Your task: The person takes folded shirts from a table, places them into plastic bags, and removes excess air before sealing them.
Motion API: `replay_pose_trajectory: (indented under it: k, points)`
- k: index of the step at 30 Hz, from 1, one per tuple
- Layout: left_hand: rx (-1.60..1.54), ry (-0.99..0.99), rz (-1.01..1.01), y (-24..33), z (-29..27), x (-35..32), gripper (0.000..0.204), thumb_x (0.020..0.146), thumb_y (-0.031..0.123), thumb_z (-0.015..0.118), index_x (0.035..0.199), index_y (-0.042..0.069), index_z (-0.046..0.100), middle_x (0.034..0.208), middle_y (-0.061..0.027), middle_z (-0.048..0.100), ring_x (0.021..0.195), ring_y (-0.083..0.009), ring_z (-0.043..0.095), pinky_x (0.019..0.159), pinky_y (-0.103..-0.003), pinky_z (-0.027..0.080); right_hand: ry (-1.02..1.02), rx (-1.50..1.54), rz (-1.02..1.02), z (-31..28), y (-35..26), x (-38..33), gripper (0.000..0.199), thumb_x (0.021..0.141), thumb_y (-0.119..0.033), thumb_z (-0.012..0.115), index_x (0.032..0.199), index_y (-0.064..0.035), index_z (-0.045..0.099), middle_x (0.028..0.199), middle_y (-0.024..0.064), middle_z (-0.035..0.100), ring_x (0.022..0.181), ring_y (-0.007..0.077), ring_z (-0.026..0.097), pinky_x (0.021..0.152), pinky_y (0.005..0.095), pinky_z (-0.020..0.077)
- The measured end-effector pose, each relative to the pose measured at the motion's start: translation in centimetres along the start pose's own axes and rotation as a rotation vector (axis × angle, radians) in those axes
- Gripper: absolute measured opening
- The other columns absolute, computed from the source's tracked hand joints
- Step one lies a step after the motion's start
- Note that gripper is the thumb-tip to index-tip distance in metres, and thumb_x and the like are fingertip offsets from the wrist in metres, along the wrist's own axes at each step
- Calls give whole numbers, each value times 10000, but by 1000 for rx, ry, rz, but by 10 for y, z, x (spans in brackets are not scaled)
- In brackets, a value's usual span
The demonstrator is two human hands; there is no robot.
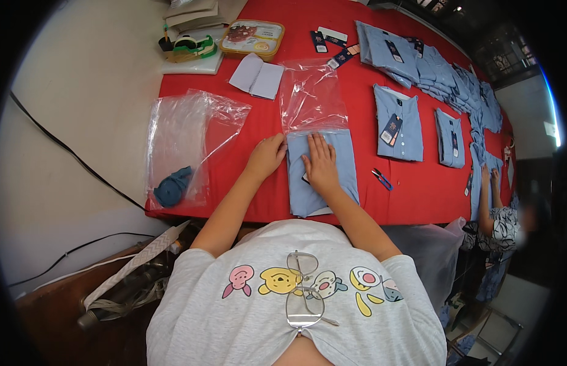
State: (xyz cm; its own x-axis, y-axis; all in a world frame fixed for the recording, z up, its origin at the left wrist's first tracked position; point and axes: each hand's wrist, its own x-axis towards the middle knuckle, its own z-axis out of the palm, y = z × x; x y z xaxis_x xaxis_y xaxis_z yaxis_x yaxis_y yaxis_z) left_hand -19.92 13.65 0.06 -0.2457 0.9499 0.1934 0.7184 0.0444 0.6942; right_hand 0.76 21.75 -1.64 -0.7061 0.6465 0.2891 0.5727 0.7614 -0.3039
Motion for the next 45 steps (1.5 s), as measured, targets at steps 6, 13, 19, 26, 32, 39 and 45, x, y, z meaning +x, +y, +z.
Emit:
replay_pose_trajectory:
  k: [6,13,19,26,32,39,45]
  points:
    - [105,119,58,12,25,-31,173,979,93,671,1145,46,662,1230,-135,694,1137,-374,664,996,-493,504,126,327,76,1,13,-3,665,961,-166,786,1537,-6,497,1582,236,468,1446,426,476,1217,527,370]
    - [94,203,-55,23,38,-35,164,980,126,710,1113,42,663,1299,-145,676,1190,-377,640,1034,-492,488,185,213,65,-68,93,60,507,843,-148,848,1321,-114,682,1443,170,594,1340,393,560,1100,489,490]
    - [183,203,-87,38,48,-24,169,978,168,752,1072,49,678,1390,-140,651,1226,-357,627,1062,-495,479,79,88,-234,-62,150,71,166,877,-132,793,1031,-76,769,1287,82,709,1185,316,669,937,449,560]
    - [179,185,-64,45,53,-12,122,950,137,750,1015,59,682,1418,-105,661,1224,-333,651,1050,-475,492,72,67,-151,-63,182,18,202,869,-78,774,1069,-88,793,1047,56,698,982,288,657,840,432,545]
    - [254,131,27,40,37,-17,97,918,109,755,979,62,696,1355,-80,692,1210,-313,658,1029,-473,506,-1,166,-138,-79,165,-22,208,852,-44,752,1055,-75,784,973,51,677,907,283,639,780,429,514]
    - [254,20,17,53,30,-69,73,916,108,763,962,59,735,1156,-58,717,1131,-283,670,985,-442,521,-105,220,-130,-92,140,-59,164,871,-50,747,1032,-75,766,967,69,677,906,298,646,785,442,514]
    - [235,58,83,72,38,-121,105,891,105,800,968,63,741,1087,-56,704,1045,-267,679,967,-437,528,-132,265,-117,-101,142,-91,133,893,-66,757,1026,-75,759,995,81,693,908,311,676,775,439,548]
